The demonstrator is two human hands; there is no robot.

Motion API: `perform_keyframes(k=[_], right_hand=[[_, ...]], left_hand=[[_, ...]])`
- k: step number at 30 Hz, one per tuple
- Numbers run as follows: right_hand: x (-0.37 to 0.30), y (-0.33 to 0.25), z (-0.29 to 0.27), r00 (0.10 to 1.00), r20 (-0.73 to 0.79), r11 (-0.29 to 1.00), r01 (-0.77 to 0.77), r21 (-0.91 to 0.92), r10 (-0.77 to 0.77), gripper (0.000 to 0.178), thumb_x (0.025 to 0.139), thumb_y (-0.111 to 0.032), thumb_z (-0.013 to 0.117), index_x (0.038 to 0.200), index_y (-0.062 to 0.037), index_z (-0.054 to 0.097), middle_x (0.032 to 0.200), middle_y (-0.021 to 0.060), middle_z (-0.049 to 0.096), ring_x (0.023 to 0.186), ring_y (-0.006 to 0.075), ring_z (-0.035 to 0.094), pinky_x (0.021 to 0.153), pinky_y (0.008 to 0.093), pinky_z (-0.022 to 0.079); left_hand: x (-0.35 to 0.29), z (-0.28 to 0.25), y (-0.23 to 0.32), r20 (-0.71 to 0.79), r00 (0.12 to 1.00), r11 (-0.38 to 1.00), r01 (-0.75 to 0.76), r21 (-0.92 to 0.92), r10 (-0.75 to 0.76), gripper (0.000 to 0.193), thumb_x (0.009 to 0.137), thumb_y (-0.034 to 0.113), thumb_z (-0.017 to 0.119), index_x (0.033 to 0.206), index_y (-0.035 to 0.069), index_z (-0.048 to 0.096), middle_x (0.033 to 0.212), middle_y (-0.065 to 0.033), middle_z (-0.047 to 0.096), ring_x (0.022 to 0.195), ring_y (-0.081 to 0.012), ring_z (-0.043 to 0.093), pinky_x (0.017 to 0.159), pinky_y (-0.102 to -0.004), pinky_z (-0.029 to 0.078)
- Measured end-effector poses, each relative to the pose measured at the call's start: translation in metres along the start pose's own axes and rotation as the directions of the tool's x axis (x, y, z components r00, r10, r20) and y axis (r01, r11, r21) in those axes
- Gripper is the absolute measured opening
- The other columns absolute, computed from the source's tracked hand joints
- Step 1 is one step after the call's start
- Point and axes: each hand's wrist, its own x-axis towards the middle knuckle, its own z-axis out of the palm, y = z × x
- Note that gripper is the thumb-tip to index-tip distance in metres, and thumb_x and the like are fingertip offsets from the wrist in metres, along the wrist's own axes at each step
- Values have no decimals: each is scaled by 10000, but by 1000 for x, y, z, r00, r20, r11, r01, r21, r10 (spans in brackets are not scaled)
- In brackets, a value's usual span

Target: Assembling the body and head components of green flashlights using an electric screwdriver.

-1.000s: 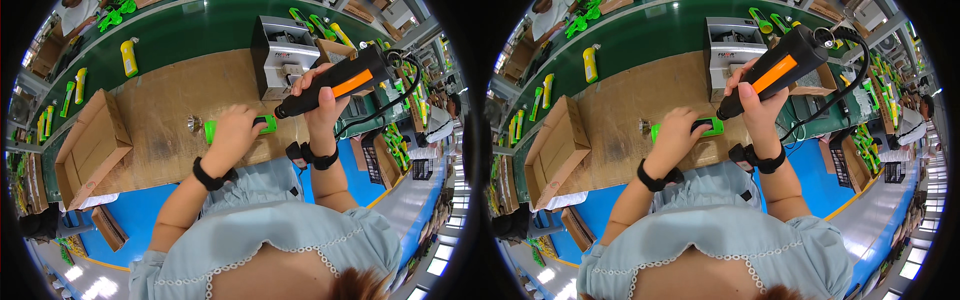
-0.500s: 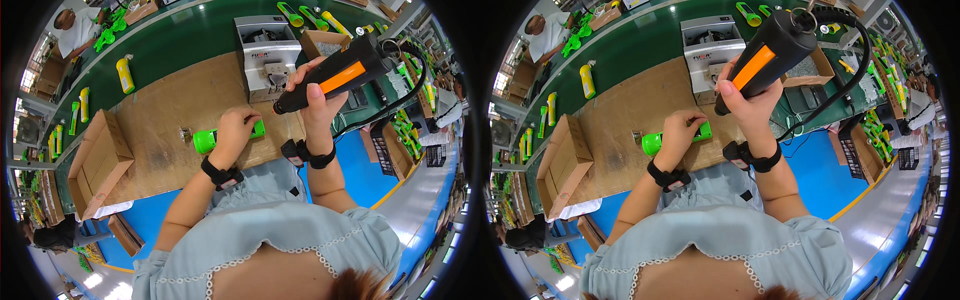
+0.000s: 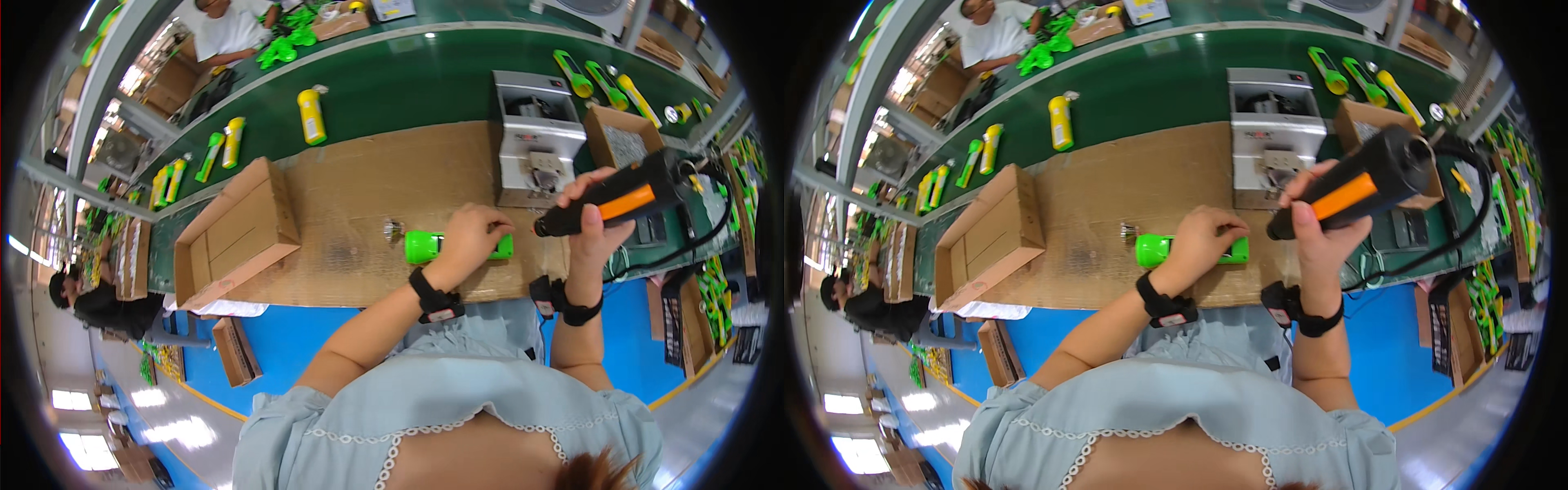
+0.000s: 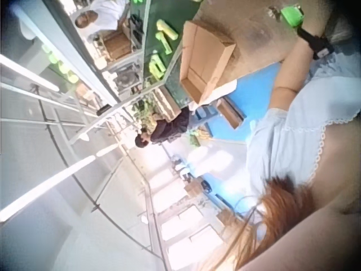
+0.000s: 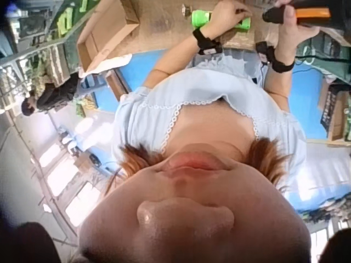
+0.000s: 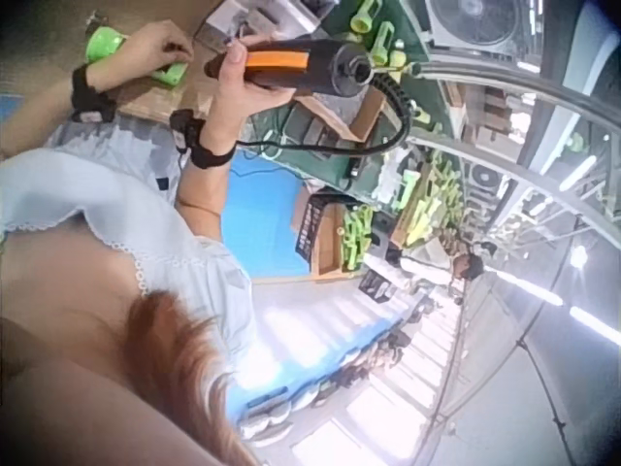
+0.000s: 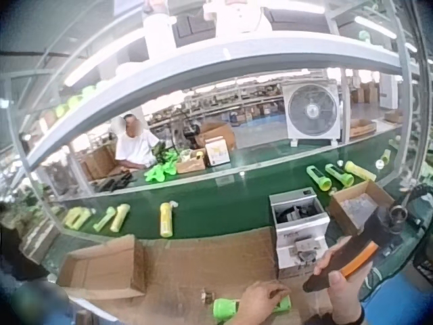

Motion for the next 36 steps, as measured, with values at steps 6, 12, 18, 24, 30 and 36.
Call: perform_keyframes(k=[6, 12, 18, 24, 30, 36], right_hand=[[-2, 2, 6, 1000, -20, 999, 16, 46, -15, 488, 750, -233, 738, 1054, 32, 462, 789, 106, 549, 675, 175, 559, 619, 277, 480], [-4, 9, 0, 1000, -6, 998, 18, 59, -17, 467, 770, -239, 725, 1039, 29, 452, 811, 109, 516, 706, 184, 541, 627, 289, 485], [-9, 8, -5, 1000, 1, 999, 12, 51, -12, 467, 773, -228, 718, 1056, 34, 456, 812, 111, 518, 708, 188, 539, 622, 294, 478], [-8, 1, 9, 1000, -30, 999, -4, 43, 5, 388, 778, -125, 701, 1070, 26, 493, 795, 74, 585, 697, 153, 572, 657, 282, 477], [-4, 5, 4, 1000, 5, 990, -3, -139, 3, 435, 768, -213, 715, 1042, 43, 495, 788, 108, 597, 657, 169, 581, 614, 285, 478], [4, 5, 10, 998, 61, 999, 20, -42, -18, 416, 772, -205, 702, 1037, 39, 494, 762, 130, 587, 648, 181, 581, 611, 296, 486]], left_hand=[[-2, 2, -5, -30, 998, 999, -49, -23, 49, 103, 744, 148, 651, 792, 68, 695, 764, -110, 645, 789, -300, 571, 717, -400, 451], [-4, 2, -2, -54, 995, 996, -85, -28, 83, 79, 711, 159, 676, 747, 90, 691, 784, -82, 612, 825, -289, 557, 762, -388, 438], [-7, 9, -6, -21, 998, 999, -54, -5, 53, 78, 711, 162, 679, 746, 95, 693, 793, -79, 614, 835, -293, 560, 760, -386, 436], [2, 6, -16, 96, 994, 999, 48, -10, -47, 134, 754, 222, 687, 821, 113, 729, 805, -108, 650, 758, -291, 615, 677, -370, 481], [13, -5, -10, 294, 935, 970, 229, -78, -198, 152, 759, 156, 698, 870, 57, 725, 784, -58, 680, 670, -115, 596, 631, -265, 477], [15, -2, -16, 326, 923, 942, 276, -192, -204, 198, 758, 164, 694, 920, 51, 706, 794, -75, 691, 718, -146, 645, 669, -267, 492]])
